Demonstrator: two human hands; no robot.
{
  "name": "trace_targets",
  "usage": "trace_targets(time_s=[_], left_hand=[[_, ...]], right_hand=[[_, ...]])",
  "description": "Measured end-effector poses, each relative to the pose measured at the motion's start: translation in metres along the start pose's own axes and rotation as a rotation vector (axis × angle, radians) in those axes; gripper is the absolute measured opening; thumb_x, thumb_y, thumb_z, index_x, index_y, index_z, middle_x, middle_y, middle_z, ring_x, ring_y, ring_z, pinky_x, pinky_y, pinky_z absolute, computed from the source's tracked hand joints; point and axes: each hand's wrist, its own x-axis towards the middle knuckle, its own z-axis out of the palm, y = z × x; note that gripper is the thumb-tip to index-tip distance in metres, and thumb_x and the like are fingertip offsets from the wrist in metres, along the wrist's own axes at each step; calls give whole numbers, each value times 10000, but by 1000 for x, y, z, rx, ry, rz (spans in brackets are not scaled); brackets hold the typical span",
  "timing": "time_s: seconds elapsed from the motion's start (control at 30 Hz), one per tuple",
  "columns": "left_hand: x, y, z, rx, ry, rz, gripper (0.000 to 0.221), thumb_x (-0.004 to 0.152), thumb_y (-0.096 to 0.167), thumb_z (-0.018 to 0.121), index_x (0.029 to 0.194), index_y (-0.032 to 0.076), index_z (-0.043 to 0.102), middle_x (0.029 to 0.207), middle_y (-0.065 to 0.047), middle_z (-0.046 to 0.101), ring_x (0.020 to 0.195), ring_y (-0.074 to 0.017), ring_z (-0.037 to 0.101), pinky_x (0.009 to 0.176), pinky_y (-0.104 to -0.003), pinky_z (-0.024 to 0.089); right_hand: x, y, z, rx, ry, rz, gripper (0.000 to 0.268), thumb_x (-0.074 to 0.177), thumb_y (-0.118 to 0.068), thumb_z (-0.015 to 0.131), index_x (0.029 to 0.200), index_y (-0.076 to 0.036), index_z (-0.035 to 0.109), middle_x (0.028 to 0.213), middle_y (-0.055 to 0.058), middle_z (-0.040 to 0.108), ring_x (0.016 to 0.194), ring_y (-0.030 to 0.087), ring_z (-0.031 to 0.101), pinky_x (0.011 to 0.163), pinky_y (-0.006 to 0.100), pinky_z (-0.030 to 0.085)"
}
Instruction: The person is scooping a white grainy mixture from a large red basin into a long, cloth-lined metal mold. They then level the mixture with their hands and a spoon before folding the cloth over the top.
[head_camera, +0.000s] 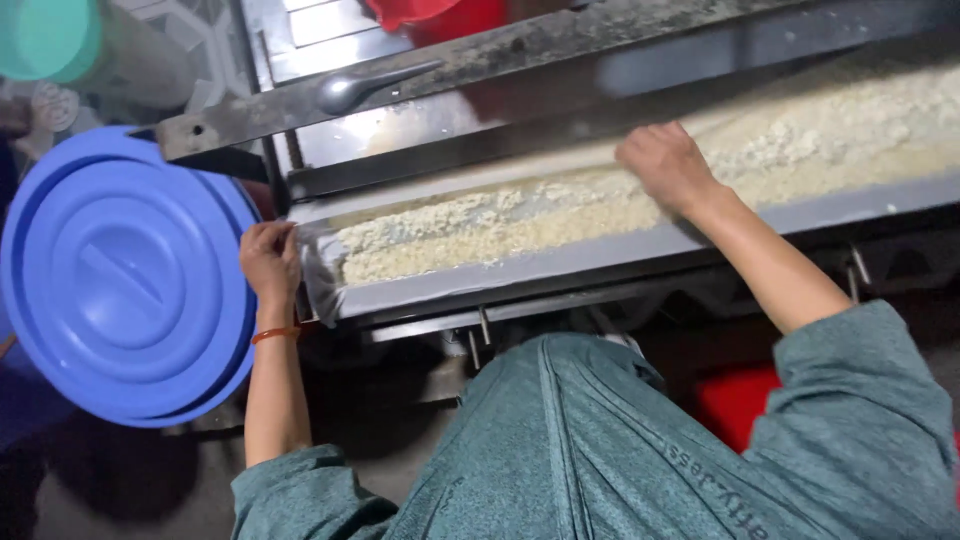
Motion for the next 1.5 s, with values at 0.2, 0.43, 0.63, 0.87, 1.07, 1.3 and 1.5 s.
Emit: trace_targets(time_s=[0.2,0.43,0.63,0.87,1.07,1.3,1.5], left_hand=[[8,-29,8,-121,109,-91,85,958,62,847,1019,106,809,957,-162,677,926,-368,645,890,-419,503],[3,-39,24,105,225,-310,151,997,178,854,1103,70,863,898,-98,746,792,-187,662,759,-340,522],[-6,-4,12,514,138,-411,94,1057,228,804,1111,166,848,866,-83,770,731,-274,714,661,-392,548],[-3,7,-14,1352,-563,-237,303,1145,275,503,1236,393,767,1084,72,817,885,-182,811,666,-315,580],[-20,9,-19,1423,-711,-66,166,1029,267,568,998,331,718,812,90,725,692,-129,747,541,-259,531],[-11,11,-7,1196,-900,-332,355,1096,222,422,1138,184,772,952,-56,843,843,-289,828,651,-385,615],[-16,11,-8,1197,-908,-397,342,1029,162,462,1098,190,796,1015,-36,844,917,-275,832,725,-364,642]], right_hand=[[-2,59,-15,-84,-17,204,156,1059,-186,572,966,-174,696,894,-4,642,903,184,643,833,362,457],[-81,225,-70,-129,-635,556,272,906,-26,653,1109,-160,775,1052,92,778,1045,332,634,1109,566,306],[-224,404,-53,-455,-745,648,206,854,-276,669,988,-303,823,1062,-6,814,1160,268,659,1138,565,294],[-367,452,-73,-817,-454,423,236,907,-328,656,1112,-333,770,922,-97,742,935,151,705,901,284,601],[-410,392,-70,-529,-649,560,107,825,-143,739,925,-129,706,867,17,720,817,219,728,697,362,640],[-405,381,-56,-526,-750,597,211,871,-97,650,1058,-110,748,987,65,733,863,269,769,685,400,668],[-371,379,-63,-496,-1029,699,299,929,-115,630,1179,-151,789,1092,92,809,975,275,822,776,382,703]])
